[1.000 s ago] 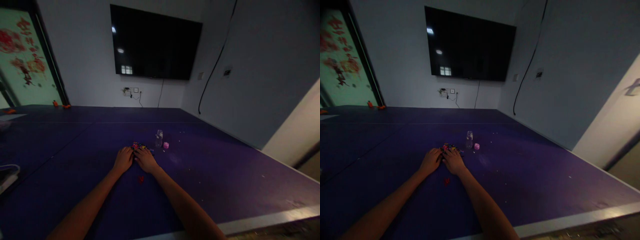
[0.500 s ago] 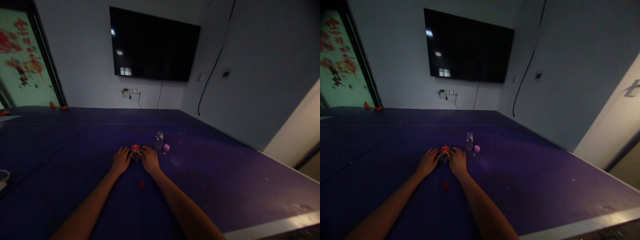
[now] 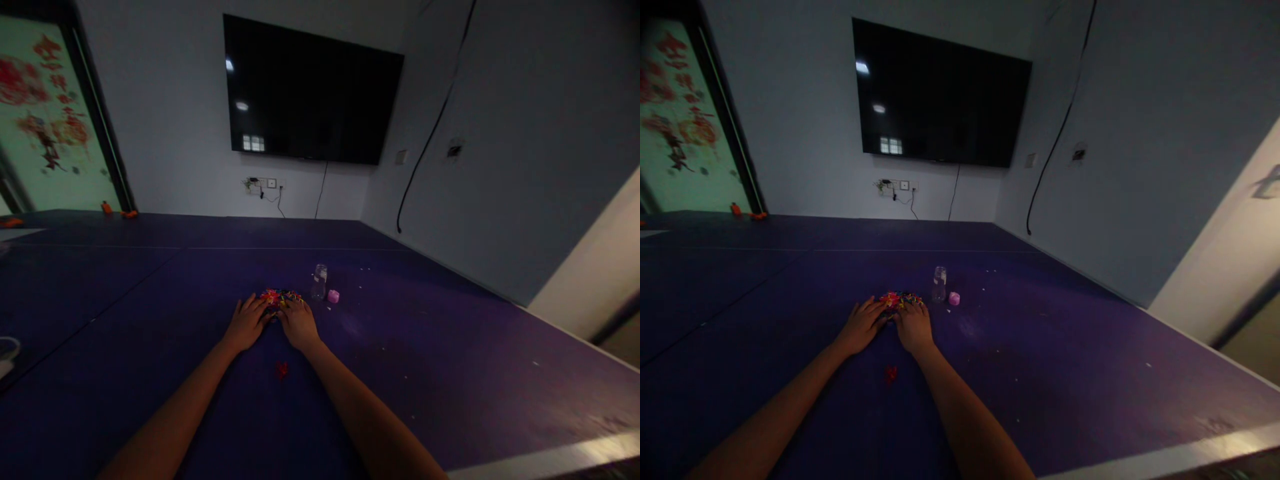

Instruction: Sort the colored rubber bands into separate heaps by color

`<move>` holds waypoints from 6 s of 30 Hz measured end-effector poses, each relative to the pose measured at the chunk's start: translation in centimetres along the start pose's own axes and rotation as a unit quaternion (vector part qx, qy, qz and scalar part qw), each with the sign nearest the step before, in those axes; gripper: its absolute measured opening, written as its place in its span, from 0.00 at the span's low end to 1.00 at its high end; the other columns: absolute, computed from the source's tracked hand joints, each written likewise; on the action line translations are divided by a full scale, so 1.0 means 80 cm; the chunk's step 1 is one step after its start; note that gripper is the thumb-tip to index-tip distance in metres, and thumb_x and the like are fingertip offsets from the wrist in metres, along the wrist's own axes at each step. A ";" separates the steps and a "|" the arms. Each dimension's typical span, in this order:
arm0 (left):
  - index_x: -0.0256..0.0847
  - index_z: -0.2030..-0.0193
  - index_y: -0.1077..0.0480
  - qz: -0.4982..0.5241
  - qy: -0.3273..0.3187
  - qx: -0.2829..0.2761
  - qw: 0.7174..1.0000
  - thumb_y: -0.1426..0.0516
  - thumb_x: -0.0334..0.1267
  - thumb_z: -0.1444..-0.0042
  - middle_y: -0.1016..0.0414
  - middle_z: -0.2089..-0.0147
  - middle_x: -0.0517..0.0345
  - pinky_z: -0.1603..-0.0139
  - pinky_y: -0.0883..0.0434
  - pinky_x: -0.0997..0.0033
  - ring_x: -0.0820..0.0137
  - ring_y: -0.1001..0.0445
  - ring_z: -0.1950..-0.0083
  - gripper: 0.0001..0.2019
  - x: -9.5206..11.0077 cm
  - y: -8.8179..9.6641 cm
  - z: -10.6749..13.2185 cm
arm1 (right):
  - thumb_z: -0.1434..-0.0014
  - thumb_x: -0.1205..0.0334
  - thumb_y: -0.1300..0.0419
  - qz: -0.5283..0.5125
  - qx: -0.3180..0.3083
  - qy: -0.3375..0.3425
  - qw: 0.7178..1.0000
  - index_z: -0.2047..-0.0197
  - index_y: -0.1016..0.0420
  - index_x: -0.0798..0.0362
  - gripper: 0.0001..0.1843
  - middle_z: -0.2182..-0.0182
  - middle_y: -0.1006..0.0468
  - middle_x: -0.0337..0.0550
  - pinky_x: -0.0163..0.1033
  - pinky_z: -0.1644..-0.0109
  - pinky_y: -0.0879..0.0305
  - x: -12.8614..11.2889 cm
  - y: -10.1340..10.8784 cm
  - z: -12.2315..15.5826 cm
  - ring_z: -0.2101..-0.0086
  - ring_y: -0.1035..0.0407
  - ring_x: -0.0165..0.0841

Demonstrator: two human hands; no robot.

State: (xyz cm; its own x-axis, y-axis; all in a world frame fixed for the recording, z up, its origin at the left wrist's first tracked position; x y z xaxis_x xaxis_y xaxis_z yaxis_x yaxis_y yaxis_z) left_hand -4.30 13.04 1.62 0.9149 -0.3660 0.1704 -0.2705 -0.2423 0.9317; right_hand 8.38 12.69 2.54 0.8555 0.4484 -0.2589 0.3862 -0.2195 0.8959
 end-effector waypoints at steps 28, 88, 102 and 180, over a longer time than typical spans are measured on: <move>0.37 0.49 0.29 -0.036 0.037 0.124 0.991 0.53 0.36 0.39 0.27 0.46 0.45 0.41 0.39 0.49 0.55 0.35 0.40 0.16 -0.012 0.026 -0.001 | 0.36 0.63 0.51 -0.073 0.053 -0.002 0.996 0.46 0.30 0.54 0.19 0.43 0.33 0.51 0.51 0.37 0.53 0.015 -0.003 -0.008 0.39 0.46 0.41; 0.42 0.52 0.27 -0.012 -0.022 0.102 0.994 0.50 0.40 0.40 0.29 0.44 0.49 0.41 0.38 0.48 0.54 0.39 0.37 0.15 -0.010 0.014 -0.001 | 0.42 0.67 0.48 0.002 -0.002 0.007 1.000 0.46 0.29 0.56 0.21 0.41 0.36 0.51 0.49 0.37 0.52 0.023 -0.001 -0.006 0.38 0.51 0.44; 0.43 0.50 0.28 0.039 -0.124 0.095 0.987 0.52 0.37 0.39 0.27 0.45 0.53 0.38 0.41 0.50 0.60 0.37 0.38 0.15 0.010 0.019 0.001 | 0.42 0.69 0.49 -0.020 0.032 0.000 0.999 0.45 0.30 0.52 0.22 0.43 0.33 0.50 0.48 0.38 0.51 0.024 0.006 -0.007 0.40 0.47 0.41; 0.41 0.48 0.30 0.054 -0.132 0.067 0.987 0.50 0.30 0.42 0.27 0.47 0.52 0.37 0.43 0.49 0.60 0.37 0.39 0.16 -0.004 -0.006 -0.006 | 0.45 0.74 0.48 -0.056 0.003 0.162 0.985 0.54 0.24 0.52 0.19 0.53 0.25 0.47 0.43 0.43 0.43 -0.001 -0.010 -0.010 0.48 0.37 0.37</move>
State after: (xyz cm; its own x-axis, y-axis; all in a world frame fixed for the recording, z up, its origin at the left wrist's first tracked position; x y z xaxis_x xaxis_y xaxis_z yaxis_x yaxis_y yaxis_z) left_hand -4.35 13.71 1.29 0.7729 -0.6137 0.1612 -0.4166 -0.2991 0.8585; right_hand 7.73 13.51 2.16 0.6531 0.7229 -0.2258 0.4738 -0.1575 0.8664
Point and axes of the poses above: each hand's wrist, its own z-axis away from the middle knuckle, its own y-axis out of the back of the hand, x = y × z, the point moved 7 cm from there along -z, towards the middle knuckle
